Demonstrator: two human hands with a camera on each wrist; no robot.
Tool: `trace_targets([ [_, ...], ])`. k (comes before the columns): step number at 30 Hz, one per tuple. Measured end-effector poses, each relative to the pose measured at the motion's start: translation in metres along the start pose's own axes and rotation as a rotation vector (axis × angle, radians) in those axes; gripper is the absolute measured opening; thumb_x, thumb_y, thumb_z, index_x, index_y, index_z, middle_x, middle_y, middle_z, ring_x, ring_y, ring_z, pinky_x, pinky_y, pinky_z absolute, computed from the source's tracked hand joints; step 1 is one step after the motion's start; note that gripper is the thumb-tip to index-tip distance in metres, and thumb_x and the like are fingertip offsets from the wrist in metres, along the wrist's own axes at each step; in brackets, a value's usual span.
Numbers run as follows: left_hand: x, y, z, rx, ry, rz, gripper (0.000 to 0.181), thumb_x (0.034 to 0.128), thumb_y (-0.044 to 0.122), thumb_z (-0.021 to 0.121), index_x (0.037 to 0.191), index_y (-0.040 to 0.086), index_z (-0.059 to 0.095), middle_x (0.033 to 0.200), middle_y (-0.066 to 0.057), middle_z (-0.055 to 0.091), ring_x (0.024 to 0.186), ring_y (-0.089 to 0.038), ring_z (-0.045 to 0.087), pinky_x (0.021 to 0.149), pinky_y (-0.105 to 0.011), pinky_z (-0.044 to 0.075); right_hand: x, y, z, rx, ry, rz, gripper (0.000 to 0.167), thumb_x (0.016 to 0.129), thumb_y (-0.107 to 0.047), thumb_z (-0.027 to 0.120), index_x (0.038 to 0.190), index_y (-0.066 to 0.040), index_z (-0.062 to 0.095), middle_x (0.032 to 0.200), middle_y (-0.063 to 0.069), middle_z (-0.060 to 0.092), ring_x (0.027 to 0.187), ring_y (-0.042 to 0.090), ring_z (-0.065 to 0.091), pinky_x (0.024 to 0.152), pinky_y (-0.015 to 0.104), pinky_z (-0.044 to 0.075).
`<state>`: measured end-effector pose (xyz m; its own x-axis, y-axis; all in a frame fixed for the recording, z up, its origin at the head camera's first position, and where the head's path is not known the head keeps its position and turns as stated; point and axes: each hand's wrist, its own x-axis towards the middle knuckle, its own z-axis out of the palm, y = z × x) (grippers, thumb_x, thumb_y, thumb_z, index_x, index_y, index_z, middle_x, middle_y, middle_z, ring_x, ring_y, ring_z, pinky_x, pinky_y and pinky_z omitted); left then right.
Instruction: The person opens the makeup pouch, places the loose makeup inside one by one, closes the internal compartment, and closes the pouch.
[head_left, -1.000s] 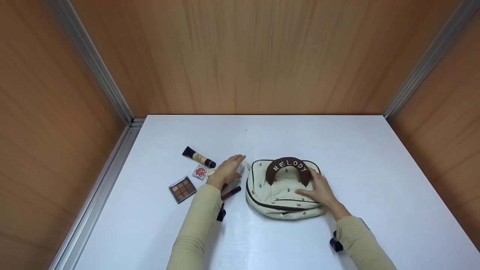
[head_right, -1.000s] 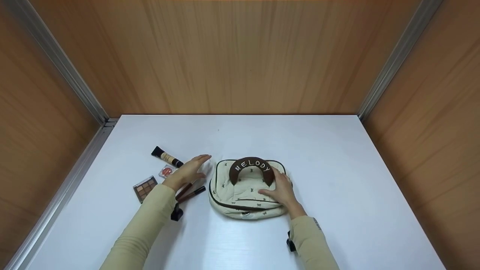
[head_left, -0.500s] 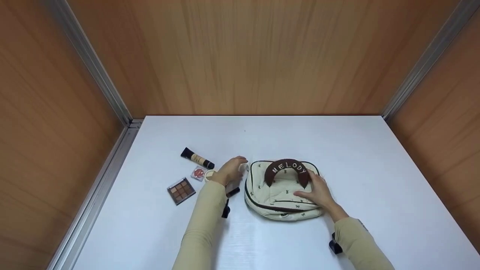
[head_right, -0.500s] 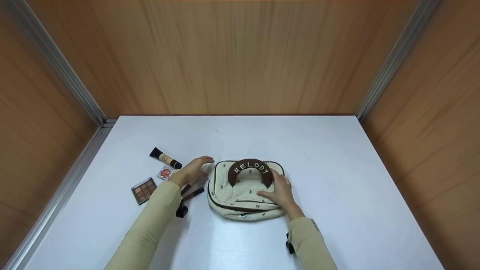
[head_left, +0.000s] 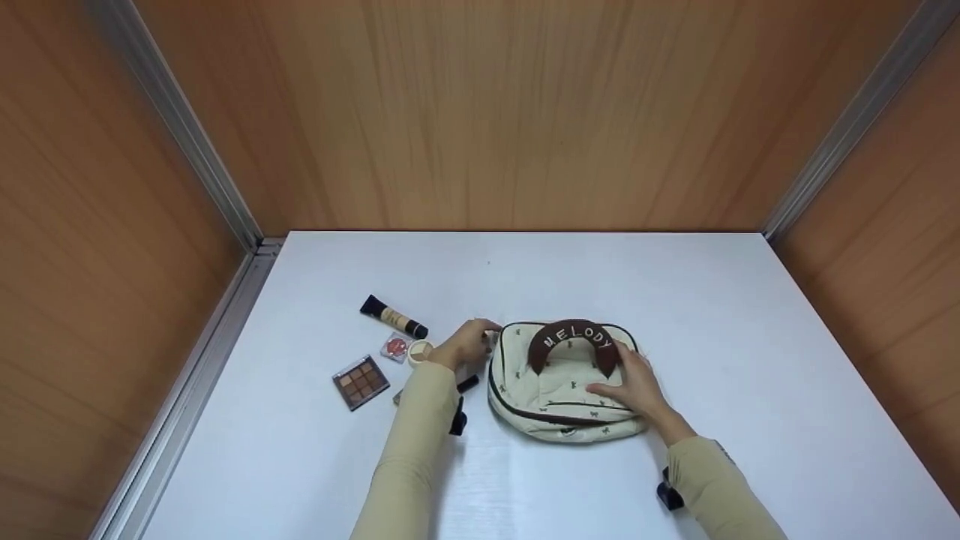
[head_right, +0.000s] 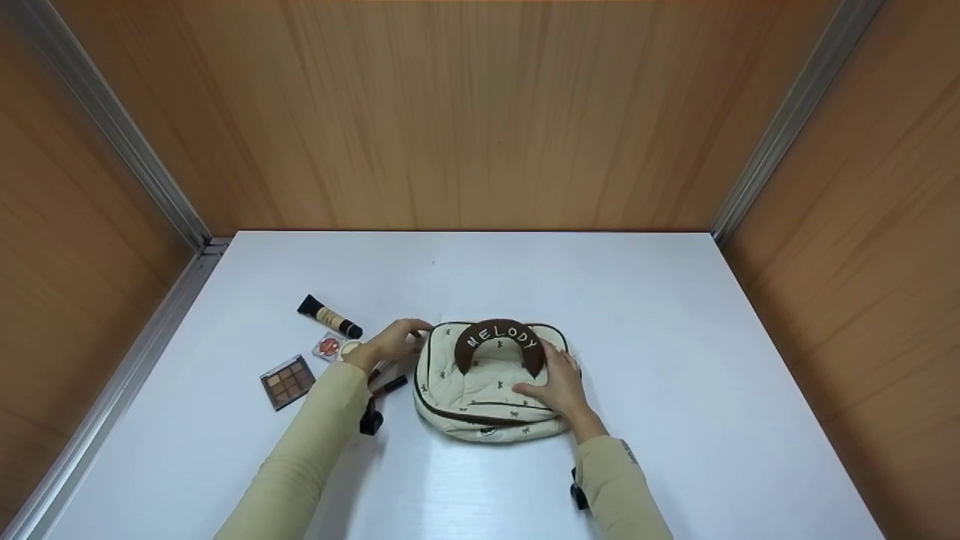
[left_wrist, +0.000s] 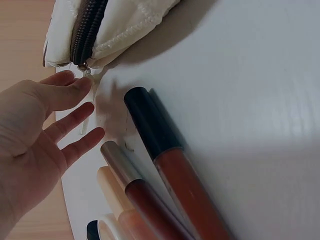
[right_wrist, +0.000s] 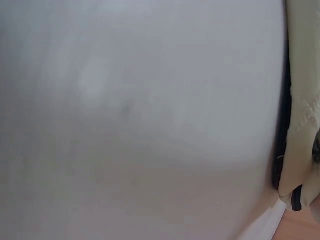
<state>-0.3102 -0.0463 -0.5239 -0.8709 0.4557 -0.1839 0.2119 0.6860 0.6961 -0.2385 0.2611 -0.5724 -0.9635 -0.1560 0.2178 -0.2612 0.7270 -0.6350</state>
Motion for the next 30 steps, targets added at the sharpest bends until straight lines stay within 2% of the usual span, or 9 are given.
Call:
trace_targets([
  [9,0.003,0.000,0.006,-0.031,-0.027,0.007,0.037,0.0812,-0.012,0.047,0.113,0.002,0.059,0.088,-0.008,0.057,0.077,-0.017,0.047,0.071,-0.027,0.039,-0.002,0.000,-0.002,-0.007,-0.012,0.010,0.094,0.059,-0.046,0.077,0.133,-0.006,0.036,0.122,0.013,0.050,0.114,0.032,0.040,0.099,0.046,0.022],
  [11,0.004,-0.001,0.008,-0.031,-0.029,-0.001,0.036,0.0814,-0.011,0.048,0.112,0.003,0.060,0.087,-0.007,0.057,0.076,-0.015,0.046,0.072,-0.027,0.040,-0.002,0.000,-0.003,-0.004,-0.018,0.021,0.095,0.059,-0.046,0.077,0.134,-0.007,0.035,0.123,0.013,0.050,0.115,0.031,0.040,0.099,0.045,0.021],
  [16,0.006,-0.006,0.010,0.011,0.003,0.073,0.031,0.0827,-0.008,0.048,0.106,0.004,0.063,0.089,-0.006,0.059,0.078,-0.015,0.047,0.078,-0.028,0.041,-0.003,0.000,-0.004,-0.009,-0.016,0.013,0.095,0.059,-0.045,0.078,0.134,-0.006,0.035,0.124,0.013,0.049,0.115,0.032,0.040,0.100,0.045,0.021],
  [18,0.028,-0.036,0.023,0.024,0.057,0.207,0.024,0.0849,0.000,0.049,0.100,0.008,0.066,0.086,-0.002,0.059,0.075,-0.013,0.048,0.072,-0.024,0.041,-0.003,0.000,-0.004,-0.012,-0.011,0.009,0.095,0.059,-0.045,0.078,0.133,-0.005,0.035,0.123,0.014,0.049,0.115,0.032,0.040,0.100,0.046,0.021],
  [21,0.060,-0.067,0.042,0.088,0.091,0.185,0.022,0.0857,0.003,0.051,0.103,0.007,0.065,0.093,-0.006,0.062,0.084,-0.018,0.054,0.079,-0.030,0.043,-0.003,-0.001,-0.005,-0.012,-0.004,0.012,0.095,0.058,-0.044,0.078,0.133,-0.004,0.035,0.123,0.015,0.050,0.115,0.033,0.040,0.100,0.046,0.021],
  [23,0.078,-0.092,0.053,0.073,0.134,0.254,0.019,0.0846,0.008,0.055,0.099,0.007,0.067,0.090,-0.004,0.063,0.080,-0.016,0.056,0.074,-0.026,0.044,-0.003,0.000,-0.005,-0.015,-0.005,0.014,0.095,0.058,-0.045,0.078,0.133,-0.004,0.035,0.122,0.015,0.050,0.115,0.034,0.040,0.099,0.046,0.021],
  [25,0.065,-0.073,0.045,0.070,0.097,0.136,0.019,0.0831,0.004,0.058,0.100,0.004,0.066,0.092,-0.007,0.063,0.085,-0.019,0.057,0.078,-0.030,0.044,-0.004,0.000,-0.005,-0.015,-0.004,0.013,0.095,0.058,-0.045,0.078,0.133,-0.004,0.035,0.122,0.015,0.050,0.115,0.033,0.040,0.099,0.046,0.021],
  [28,0.040,-0.049,0.029,-0.005,0.091,0.149,0.013,0.0818,0.006,0.061,0.093,0.005,0.069,0.083,-0.003,0.064,0.077,-0.015,0.057,0.071,-0.027,0.045,-0.003,0.001,-0.005,-0.021,-0.005,0.008,0.095,0.059,-0.046,0.077,0.133,-0.005,0.036,0.123,0.015,0.050,0.115,0.033,0.040,0.099,0.046,0.021],
  [30,0.018,-0.022,0.018,0.015,0.073,0.075,0.015,0.0831,0.002,0.058,0.095,0.001,0.067,0.086,-0.008,0.063,0.081,-0.018,0.058,0.075,-0.030,0.046,-0.003,0.001,-0.006,-0.018,-0.004,0.004,0.094,0.059,-0.047,0.077,0.133,-0.005,0.036,0.123,0.014,0.049,0.115,0.032,0.040,0.100,0.045,0.020],
])
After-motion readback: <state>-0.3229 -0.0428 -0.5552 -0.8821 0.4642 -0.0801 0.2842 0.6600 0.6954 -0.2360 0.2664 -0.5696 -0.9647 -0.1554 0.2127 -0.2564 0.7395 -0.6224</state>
